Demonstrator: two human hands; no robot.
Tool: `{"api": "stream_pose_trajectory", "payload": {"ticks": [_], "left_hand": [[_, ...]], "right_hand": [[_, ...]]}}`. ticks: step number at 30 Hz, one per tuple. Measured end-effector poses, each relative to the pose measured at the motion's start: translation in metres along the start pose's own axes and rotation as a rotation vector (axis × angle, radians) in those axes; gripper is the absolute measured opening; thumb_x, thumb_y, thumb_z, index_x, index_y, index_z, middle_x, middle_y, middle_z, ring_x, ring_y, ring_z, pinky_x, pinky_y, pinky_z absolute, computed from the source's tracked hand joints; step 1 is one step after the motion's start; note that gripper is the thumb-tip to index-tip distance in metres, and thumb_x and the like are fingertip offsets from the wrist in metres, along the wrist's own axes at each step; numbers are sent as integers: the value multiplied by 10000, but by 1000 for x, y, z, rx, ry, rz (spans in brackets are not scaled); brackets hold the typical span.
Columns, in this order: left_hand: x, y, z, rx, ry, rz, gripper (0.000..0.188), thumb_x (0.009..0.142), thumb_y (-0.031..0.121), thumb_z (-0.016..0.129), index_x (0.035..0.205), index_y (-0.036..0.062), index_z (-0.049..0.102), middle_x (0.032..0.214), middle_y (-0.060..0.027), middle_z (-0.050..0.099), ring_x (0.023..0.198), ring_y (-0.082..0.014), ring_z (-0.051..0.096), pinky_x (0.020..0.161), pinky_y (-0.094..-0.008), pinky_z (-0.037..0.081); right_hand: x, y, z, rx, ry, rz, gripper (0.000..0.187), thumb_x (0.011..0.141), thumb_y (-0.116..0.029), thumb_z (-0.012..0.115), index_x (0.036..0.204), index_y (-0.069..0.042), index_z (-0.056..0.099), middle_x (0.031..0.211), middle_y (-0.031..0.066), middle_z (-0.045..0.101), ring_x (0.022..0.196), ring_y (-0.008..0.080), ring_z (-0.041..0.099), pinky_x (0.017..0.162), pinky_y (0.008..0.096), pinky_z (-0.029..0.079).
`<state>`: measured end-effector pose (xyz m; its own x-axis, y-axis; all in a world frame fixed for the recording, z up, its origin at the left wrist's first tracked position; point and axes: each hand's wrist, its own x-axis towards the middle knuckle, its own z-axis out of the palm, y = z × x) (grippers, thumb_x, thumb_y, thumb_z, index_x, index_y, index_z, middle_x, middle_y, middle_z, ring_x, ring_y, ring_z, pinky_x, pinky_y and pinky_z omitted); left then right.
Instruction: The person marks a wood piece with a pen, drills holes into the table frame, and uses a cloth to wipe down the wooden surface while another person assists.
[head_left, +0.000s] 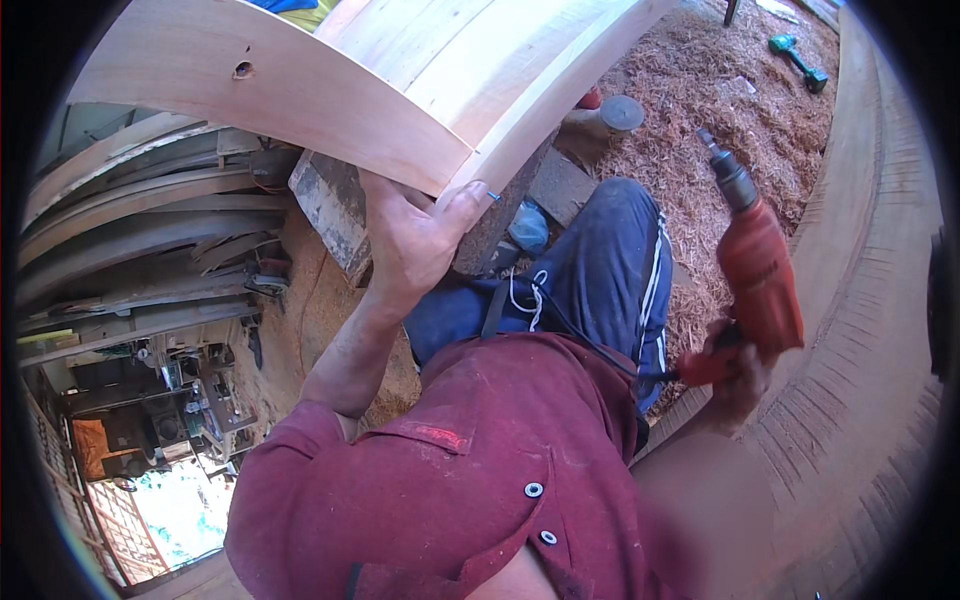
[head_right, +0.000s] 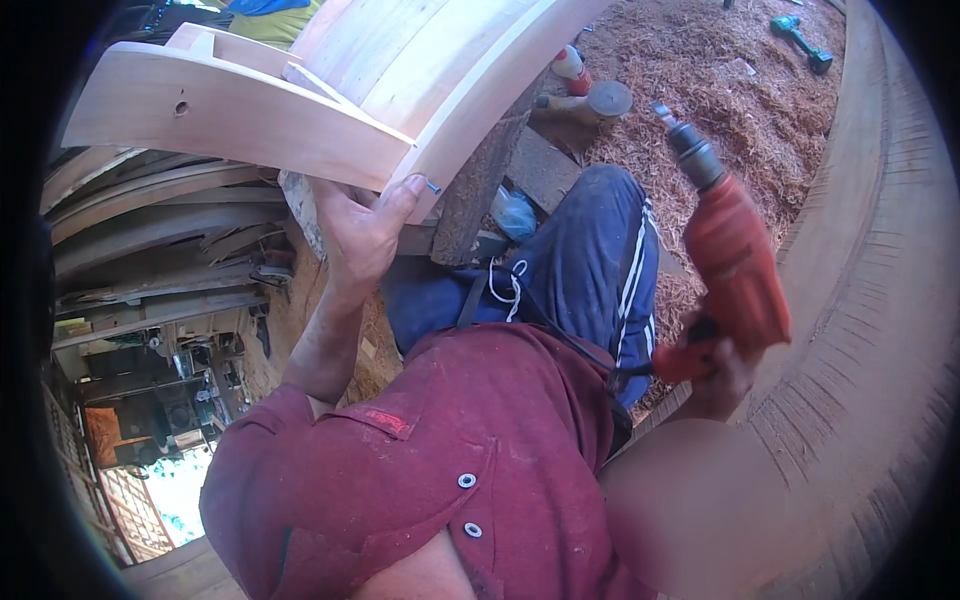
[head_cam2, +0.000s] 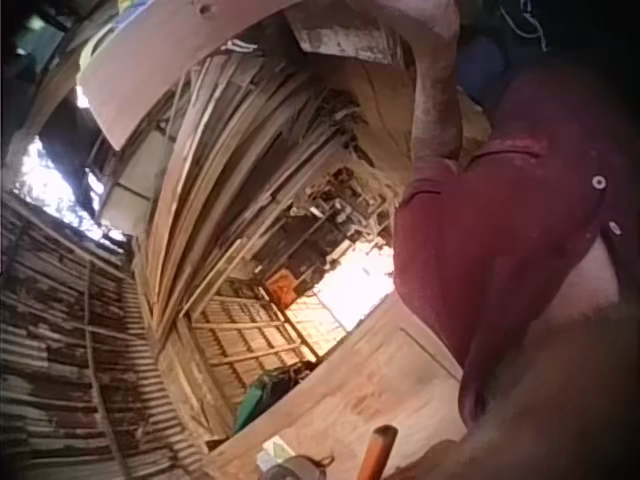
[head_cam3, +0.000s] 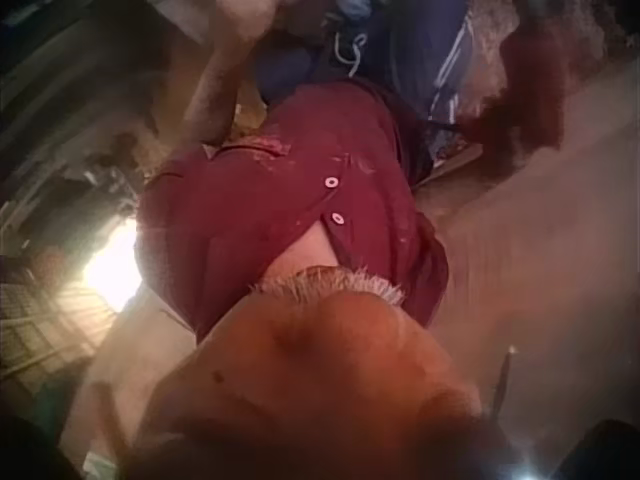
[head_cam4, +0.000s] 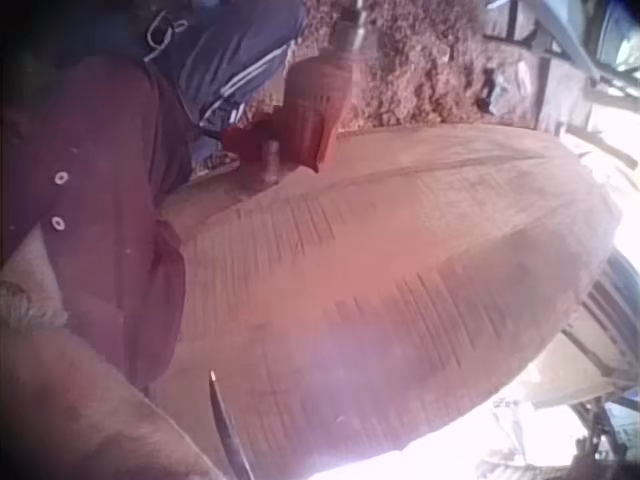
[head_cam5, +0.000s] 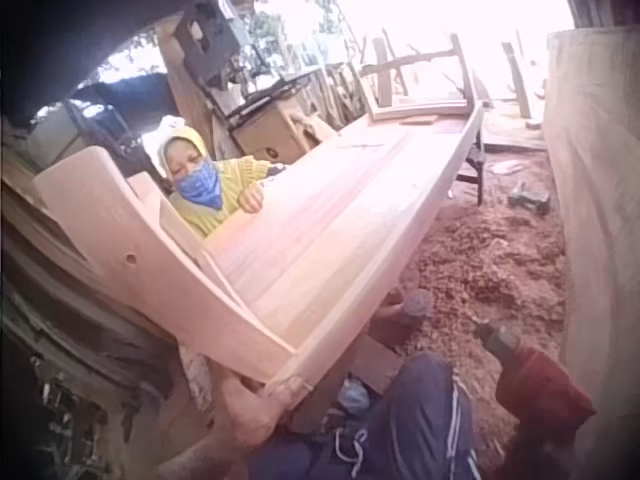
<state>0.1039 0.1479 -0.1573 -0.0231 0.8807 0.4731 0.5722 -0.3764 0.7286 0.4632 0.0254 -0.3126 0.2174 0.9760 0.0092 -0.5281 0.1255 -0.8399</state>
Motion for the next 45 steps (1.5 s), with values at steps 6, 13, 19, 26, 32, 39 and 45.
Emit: {"api": "stream_pose_trajectory", "payload": {"ticks": [6, 13, 19, 26, 32, 39, 45], "left_hand": [[-6, 0, -2, -61, -89, -31, 812, 771, 14, 775, 1358, -63, 219, 1263, -216, 424, 1182, -268, 539, 968, -384, 497], [-12, -5, 1, -63, -97, 9, 970, 713, 102, 881, 1369, -37, 181, 1277, -207, 403, 1193, -270, 531, 985, -373, 499], [-14, -6, 3, -72, -53, -53, 1039, 668, 94, 919, 1370, -18, 161, 1301, -195, 373, 1219, -273, 511, 1018, -375, 494], [-13, -7, 5, -150, -60, -71, 1045, 684, 23, 888, 1391, 12, 118, 1346, -194, 326, 1273, -282, 470, 1052, -404, 487], [-14, -10, 4, -195, -82, -89, 1015, 716, -12, 853, 1401, 26, 104, 1356, -192, 319, 1285, -287, 461, 1062, -413, 480], [-14, -11, 5, -184, -67, -37, 973, 740, -19, 832, 1397, 26, 115, 1356, -195, 328, 1282, -283, 464, 1063, -414, 477], [-14, -10, 2, -151, -84, -63, 985, 737, -23, 834, 1396, 28, 103, 1349, -195, 323, 1277, -285, 466, 1058, -414, 480]], "right_hand": [[-63, -2, 14, -276, -13, -109, 721, 870, -325, 710, 1401, 38, 384, 1200, 228, 597, 893, 277, 654, 686, 353, 549], [-80, 9, 28, -370, -34, -118, 735, 831, -293, 740, 1395, 33, 400, 1206, 215, 597, 925, 279, 645, 731, 366, 537], [-79, 16, 37, -379, -52, -104, 749, 798, -265, 766, 1390, 29, 413, 1212, 205, 597, 953, 281, 637, 769, 376, 527], [-73, 18, 42, -388, -55, -101, 769, 759, -232, 796, 1384, 24, 429, 1218, 193, 597, 986, 283, 628, 813, 388, 516], [-70, 18, 46, -398, -59, -100, 788, 726, -205, 822, 1378, 20, 442, 1223, 182, 598, 1013, 285, 620, 851, 399, 506], [-68, 20, 51, -407, -45, -123, 813, 687, -172, 853, 1372, 16, 458, 1229, 170, 598, 1046, 287, 610, 896, 411, 495], [-64, 13, 55, -355, -70, -2, 789, 681, -220, 903, 1342, -19, 522, 1294, 151, 566, 1179, 299, 552, 1003, 451, 424]]}}
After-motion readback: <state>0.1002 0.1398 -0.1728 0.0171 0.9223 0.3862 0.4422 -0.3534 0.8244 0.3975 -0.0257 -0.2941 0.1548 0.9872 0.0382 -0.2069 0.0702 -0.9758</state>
